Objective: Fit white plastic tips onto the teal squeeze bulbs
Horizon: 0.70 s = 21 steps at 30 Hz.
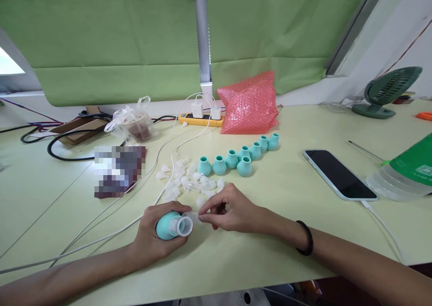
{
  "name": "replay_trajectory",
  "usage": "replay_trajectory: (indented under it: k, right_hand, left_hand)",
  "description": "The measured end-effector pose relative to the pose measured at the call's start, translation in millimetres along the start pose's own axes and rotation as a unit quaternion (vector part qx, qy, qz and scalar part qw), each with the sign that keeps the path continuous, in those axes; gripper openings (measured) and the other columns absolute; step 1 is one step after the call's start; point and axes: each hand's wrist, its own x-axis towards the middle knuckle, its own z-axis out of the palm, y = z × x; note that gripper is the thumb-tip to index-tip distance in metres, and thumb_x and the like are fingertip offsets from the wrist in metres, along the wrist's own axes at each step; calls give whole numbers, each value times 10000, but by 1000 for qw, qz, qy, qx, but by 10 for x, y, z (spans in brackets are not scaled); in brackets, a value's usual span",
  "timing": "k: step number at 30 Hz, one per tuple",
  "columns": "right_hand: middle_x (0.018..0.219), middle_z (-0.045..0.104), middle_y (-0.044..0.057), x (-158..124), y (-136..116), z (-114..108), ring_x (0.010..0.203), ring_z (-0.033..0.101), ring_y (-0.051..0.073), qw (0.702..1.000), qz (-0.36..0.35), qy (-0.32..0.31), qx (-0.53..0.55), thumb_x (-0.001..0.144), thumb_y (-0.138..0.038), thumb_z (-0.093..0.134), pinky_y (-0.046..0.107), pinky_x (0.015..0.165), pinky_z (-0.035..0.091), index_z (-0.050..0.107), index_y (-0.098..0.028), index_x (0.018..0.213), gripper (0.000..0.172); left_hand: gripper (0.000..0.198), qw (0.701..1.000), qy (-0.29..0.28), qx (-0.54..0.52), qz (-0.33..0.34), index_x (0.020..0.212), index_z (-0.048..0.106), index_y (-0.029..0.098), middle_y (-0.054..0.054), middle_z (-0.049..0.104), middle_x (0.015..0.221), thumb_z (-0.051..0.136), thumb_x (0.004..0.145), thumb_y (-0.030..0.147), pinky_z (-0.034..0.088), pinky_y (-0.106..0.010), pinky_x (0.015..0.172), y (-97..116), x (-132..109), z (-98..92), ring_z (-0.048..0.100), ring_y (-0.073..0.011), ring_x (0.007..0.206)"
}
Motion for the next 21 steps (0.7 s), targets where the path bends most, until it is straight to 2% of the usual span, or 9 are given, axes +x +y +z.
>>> replay_trajectory:
  k: [4, 12, 21]
  right_hand:
    - [422, 581, -11, -27, -28, 39, 352, 451, 57, 1000, -1, 17, -24, 690, -195, 577, 170, 424, 413, 658, -145, 681, 95]
    - [367, 465, -60, -53, -16, 129, 316, 364, 30, 990, -105, 84, -49, 712, -183, 520, 140, 377, 351, 601, -149, 674, 95]
    - [365, 403, -86, -62, 12, 135, 325, 336, 19, 990, -115, 61, -61, 714, -169, 517, 119, 388, 340, 565, -153, 691, 55]
  left_hand:
    - [238, 998, -16, 15, 64, 807, 554, 151, -24, 601, 613, 613, 579, 187, 430, -207, 480, -24, -40, 1, 545, -121, 516]
    - [265, 994, -39, 25, 103, 875, 518, 164, -30, 567, 638, 555, 613, 168, 403, -215, 485, -104, -101, 21, 503, -116, 519]
    - [275, 989, -37, 30, 142, 885, 507, 145, -30, 555, 641, 574, 618, 155, 384, -225, 482, -108, -99, 10, 492, -124, 528]
